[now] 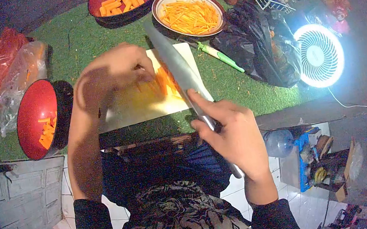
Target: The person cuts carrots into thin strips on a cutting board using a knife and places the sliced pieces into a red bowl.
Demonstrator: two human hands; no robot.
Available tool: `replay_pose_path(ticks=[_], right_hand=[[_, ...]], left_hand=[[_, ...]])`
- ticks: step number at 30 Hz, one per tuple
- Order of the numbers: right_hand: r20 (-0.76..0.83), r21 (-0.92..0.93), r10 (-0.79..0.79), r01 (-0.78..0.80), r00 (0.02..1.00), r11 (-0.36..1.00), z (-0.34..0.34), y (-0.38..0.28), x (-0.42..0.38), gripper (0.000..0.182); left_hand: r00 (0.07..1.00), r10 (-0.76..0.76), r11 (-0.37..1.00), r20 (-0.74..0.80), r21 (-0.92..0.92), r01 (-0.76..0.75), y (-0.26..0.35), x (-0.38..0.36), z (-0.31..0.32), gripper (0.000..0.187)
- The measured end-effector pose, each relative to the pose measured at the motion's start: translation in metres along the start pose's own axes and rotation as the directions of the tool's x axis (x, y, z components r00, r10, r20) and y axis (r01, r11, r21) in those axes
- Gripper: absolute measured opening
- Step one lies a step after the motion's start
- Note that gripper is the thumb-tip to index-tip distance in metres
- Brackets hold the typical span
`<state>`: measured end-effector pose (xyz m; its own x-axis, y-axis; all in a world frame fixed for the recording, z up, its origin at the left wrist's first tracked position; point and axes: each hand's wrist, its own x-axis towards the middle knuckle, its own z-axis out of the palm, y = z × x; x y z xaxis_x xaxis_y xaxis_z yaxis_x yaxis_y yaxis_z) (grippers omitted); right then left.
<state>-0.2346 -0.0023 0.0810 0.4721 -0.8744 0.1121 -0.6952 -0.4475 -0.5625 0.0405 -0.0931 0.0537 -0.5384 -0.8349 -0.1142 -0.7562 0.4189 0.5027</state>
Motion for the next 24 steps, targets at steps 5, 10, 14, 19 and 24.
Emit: replay_pose_path(ticks=[5, 10, 14, 19, 24], right_hand=[[0.094, 0.118, 0.128, -0.139, 0.987, 0.983, 0.005, -0.008, 0.000, 0.058], [0.201, 0.142, 0.082, -0.112, 0.976, 0.983, 0.010, -0.009, 0.012, 0.068], [0.215, 0.005, -0.094, 0.095, 0.972, 0.995, 0.017, -0.013, 0.027, 0.070], [0.257, 0.034, -0.072, 0.066, 0.964, 0.997, 0.020, -0.018, 0.038, 0.070], [0.245, 0.019, -0.067, 0.064, 0.967, 0.998, 0.024, -0.019, 0.034, 0.068]], left_hand=[[0.831, 0.042, 0.999, -0.555, 0.035, -0.027, 0.000, -0.029, 0.009, 0.020], [0.607, -0.292, 0.956, -0.739, -0.199, 0.218, 0.046, -0.060, 0.057, 0.018], [0.557, -0.436, 0.899, -0.706, -0.363, 0.244, 0.069, -0.067, 0.084, 0.016], [0.647, -0.416, 0.907, -0.639, -0.239, 0.347, 0.067, -0.063, 0.096, 0.021], [0.711, -0.455, 0.881, -0.536, -0.155, 0.447, 0.073, -0.059, 0.088, 0.030]])
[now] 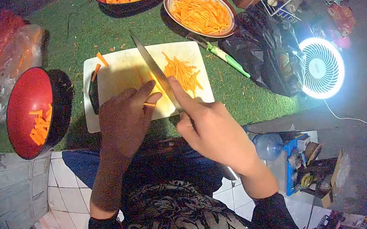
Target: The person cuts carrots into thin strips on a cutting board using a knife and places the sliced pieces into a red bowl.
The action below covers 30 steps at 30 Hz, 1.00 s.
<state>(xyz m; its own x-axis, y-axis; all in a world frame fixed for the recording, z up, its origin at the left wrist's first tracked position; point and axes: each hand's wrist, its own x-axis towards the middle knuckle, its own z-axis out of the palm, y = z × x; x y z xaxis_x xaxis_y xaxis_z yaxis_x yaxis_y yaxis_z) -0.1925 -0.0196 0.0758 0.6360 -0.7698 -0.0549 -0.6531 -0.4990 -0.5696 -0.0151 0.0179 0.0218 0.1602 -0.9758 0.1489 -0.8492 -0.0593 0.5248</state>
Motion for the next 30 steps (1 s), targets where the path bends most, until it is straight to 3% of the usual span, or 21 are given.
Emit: replay_pose_path(ticks=[5, 13, 22, 25, 30], right_hand=[[-0.009, 0.052, 0.043, -0.042, 0.999, 0.998, 0.002, -0.001, -0.006, 0.066], [0.004, 0.135, 0.230, -0.229, 0.973, 0.964, 0.004, -0.019, -0.010, 0.068], [0.028, 0.081, 0.153, -0.154, 0.988, 0.985, 0.008, -0.018, -0.010, 0.072], [-0.042, -0.042, 0.093, -0.095, 0.995, 0.995, 0.013, -0.021, -0.011, 0.069], [-0.085, -0.038, 0.017, -0.021, 0.996, 0.999, 0.025, -0.019, 0.005, 0.071]], left_hand=[[0.994, 0.054, 0.996, -0.092, -0.071, -0.060, -0.009, 0.001, 0.011, 0.031], [0.995, 0.027, 0.994, -0.100, -0.104, -0.038, -0.010, 0.002, 0.011, 0.034], [0.995, 0.021, 0.988, -0.102, -0.149, -0.036, -0.009, 0.001, 0.011, 0.033], [0.991, 0.057, 0.990, -0.123, -0.123, -0.072, -0.012, 0.001, 0.015, 0.031], [0.993, 0.074, 0.988, -0.093, -0.127, -0.086, -0.015, 0.004, 0.015, 0.026]])
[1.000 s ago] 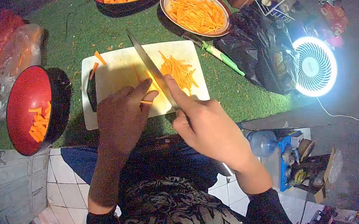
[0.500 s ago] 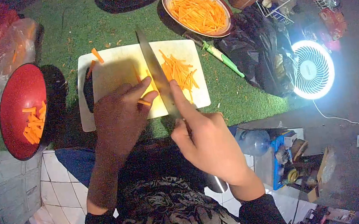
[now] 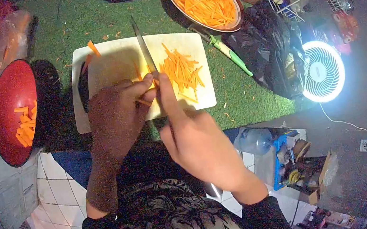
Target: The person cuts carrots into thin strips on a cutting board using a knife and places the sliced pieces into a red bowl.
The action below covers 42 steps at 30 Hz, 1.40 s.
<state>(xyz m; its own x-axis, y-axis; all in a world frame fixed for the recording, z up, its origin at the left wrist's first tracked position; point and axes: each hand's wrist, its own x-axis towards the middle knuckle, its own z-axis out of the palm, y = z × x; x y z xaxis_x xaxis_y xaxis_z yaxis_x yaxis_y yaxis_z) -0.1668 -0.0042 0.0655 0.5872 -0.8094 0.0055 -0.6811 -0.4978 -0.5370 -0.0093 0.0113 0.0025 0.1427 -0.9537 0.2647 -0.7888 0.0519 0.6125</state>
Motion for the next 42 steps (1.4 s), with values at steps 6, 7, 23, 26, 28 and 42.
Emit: replay_pose_path(ticks=[6, 7, 23, 26, 28, 42], right_hand=[[-0.009, -0.024, -0.009, 0.008, 1.000, 1.000, 0.003, 0.004, 0.010, 0.073], [0.023, -0.036, 0.028, -0.027, 0.999, 0.999, -0.002, 0.000, 0.001, 0.074], [0.073, 0.160, 0.121, -0.131, 0.990, 0.978, -0.034, -0.001, -0.038, 0.069], [0.045, 0.066, 0.029, -0.032, 0.999, 0.997, -0.028, 0.003, -0.036, 0.065], [0.011, 0.026, -0.050, 0.049, 0.999, 0.998, -0.015, 0.013, -0.039, 0.063], [-0.027, -0.056, -0.069, 0.067, 0.997, 0.996, -0.009, 0.017, -0.034, 0.052]], left_hand=[[0.999, -0.050, 0.999, 0.014, 0.019, 0.050, 0.004, 0.000, -0.001, 0.025], [0.999, -0.053, 0.998, 0.010, 0.035, 0.052, 0.005, 0.000, -0.002, 0.026], [0.987, -0.123, 0.950, -0.105, -0.299, 0.087, 0.000, 0.000, -0.005, 0.024], [0.982, -0.018, 0.967, -0.186, -0.253, -0.030, 0.009, -0.010, -0.018, 0.029], [0.970, 0.185, 0.975, -0.156, -0.091, -0.201, 0.008, -0.007, -0.018, 0.036], [0.936, 0.279, 0.877, 0.213, 0.340, -0.339, 0.019, 0.012, -0.015, 0.040]])
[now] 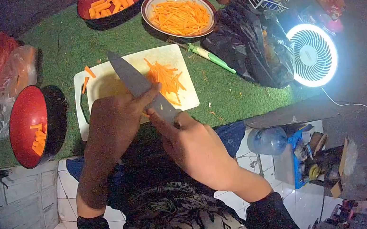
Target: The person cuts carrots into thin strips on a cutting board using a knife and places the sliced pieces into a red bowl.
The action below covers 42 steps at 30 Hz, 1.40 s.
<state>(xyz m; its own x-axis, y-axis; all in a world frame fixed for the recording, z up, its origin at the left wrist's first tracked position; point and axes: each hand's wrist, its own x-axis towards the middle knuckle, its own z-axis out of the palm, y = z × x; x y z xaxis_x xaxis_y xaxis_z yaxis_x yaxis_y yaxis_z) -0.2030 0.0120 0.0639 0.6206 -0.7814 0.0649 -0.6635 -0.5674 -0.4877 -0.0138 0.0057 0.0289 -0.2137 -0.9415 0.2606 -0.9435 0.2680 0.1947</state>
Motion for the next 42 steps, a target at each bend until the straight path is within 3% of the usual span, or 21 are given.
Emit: replay_pose_path(ticks=[2, 4, 5, 8, 11, 12, 16, 19, 22, 23, 26, 29, 32, 38, 41, 42], right_hand=[[-0.035, 0.022, -0.027, 0.028, 0.999, 0.999, 0.000, 0.004, 0.005, 0.052], [-0.089, 0.063, -0.065, 0.070, 0.994, 0.996, 0.001, 0.010, 0.009, 0.053], [-0.079, 0.105, -0.001, 0.009, 0.997, 0.994, -0.004, 0.008, 0.011, 0.056], [-0.080, 0.301, 0.193, -0.161, 0.978, 0.940, -0.014, 0.008, 0.018, 0.063], [0.123, 0.439, 0.299, -0.322, 0.946, 0.839, -0.023, 0.002, 0.018, 0.065], [0.045, 0.397, 0.119, -0.128, 0.992, 0.909, -0.013, 0.009, 0.014, 0.067], [0.113, 0.417, 0.056, -0.098, 0.992, 0.904, 0.001, 0.014, 0.006, 0.061], [0.112, 0.371, 0.177, -0.207, 0.978, 0.905, -0.002, 0.015, 0.005, 0.060], [0.197, 0.520, 0.343, -0.395, 0.918, 0.758, -0.018, 0.015, 0.004, 0.062], [0.191, 0.567, 0.346, -0.391, 0.919, 0.725, -0.022, 0.014, 0.004, 0.061], [0.167, 0.674, 0.349, -0.365, 0.922, 0.643, -0.032, 0.015, 0.001, 0.058], [0.138, 0.681, 0.389, -0.373, 0.911, 0.631, -0.036, 0.016, 0.003, 0.058], [0.157, 0.688, 0.390, -0.383, 0.908, 0.616, -0.037, 0.016, 0.003, 0.059], [0.198, 0.691, 0.381, -0.404, 0.903, 0.600, -0.030, 0.015, 0.008, 0.059], [0.208, 0.680, 0.376, -0.410, 0.903, 0.608, -0.029, 0.012, 0.010, 0.060], [0.213, 0.674, 0.376, -0.414, 0.902, 0.611, -0.029, 0.011, 0.012, 0.060]], left_hand=[[0.999, -0.013, 1.000, 0.040, -0.013, 0.014, 0.003, 0.000, -0.008, 0.043], [0.982, -0.126, 0.975, -0.141, -0.202, 0.096, 0.005, -0.003, -0.016, 0.037], [0.956, -0.194, 0.947, -0.219, -0.298, 0.124, 0.005, -0.006, -0.020, 0.034], [0.863, -0.439, 0.813, -0.251, -0.519, 0.263, -0.002, -0.020, -0.031, 0.021], [0.842, -0.517, 0.710, -0.154, -0.627, 0.321, -0.021, -0.028, -0.028, 0.015], [0.847, -0.505, 0.723, -0.167, -0.618, 0.309, -0.024, -0.030, -0.026, 0.016], [0.864, -0.438, 0.802, -0.248, -0.542, 0.252, -0.028, -0.028, -0.025, 0.014], [0.866, -0.428, 0.805, -0.260, -0.546, 0.234, -0.027, -0.024, -0.025, 0.012], [0.880, -0.374, 0.812, -0.292, -0.562, 0.159, -0.031, -0.014, -0.014, 0.013], [0.885, -0.346, 0.818, -0.312, -0.561, 0.122, -0.032, -0.009, -0.009, 0.014], [0.923, -0.111, 0.971, -0.370, -0.239, 0.021, -0.027, 0.008, -0.003, 0.015], [0.954, 0.131, 0.991, -0.269, 0.065, -0.118, -0.030, 0.014, 0.002, 0.019], [0.965, 0.193, 0.979, -0.175, 0.100, -0.178, -0.035, 0.009, 0.006, 0.023], [0.990, 0.131, 0.988, -0.062, 0.086, -0.125, -0.036, -0.003, -0.004, 0.029], [0.969, 0.101, 0.995, -0.224, 0.006, -0.102, -0.037, -0.006, 0.002, 0.030], [0.970, 0.009, 0.998, -0.245, -0.061, -0.025, -0.036, -0.008, 0.001, 0.030]])
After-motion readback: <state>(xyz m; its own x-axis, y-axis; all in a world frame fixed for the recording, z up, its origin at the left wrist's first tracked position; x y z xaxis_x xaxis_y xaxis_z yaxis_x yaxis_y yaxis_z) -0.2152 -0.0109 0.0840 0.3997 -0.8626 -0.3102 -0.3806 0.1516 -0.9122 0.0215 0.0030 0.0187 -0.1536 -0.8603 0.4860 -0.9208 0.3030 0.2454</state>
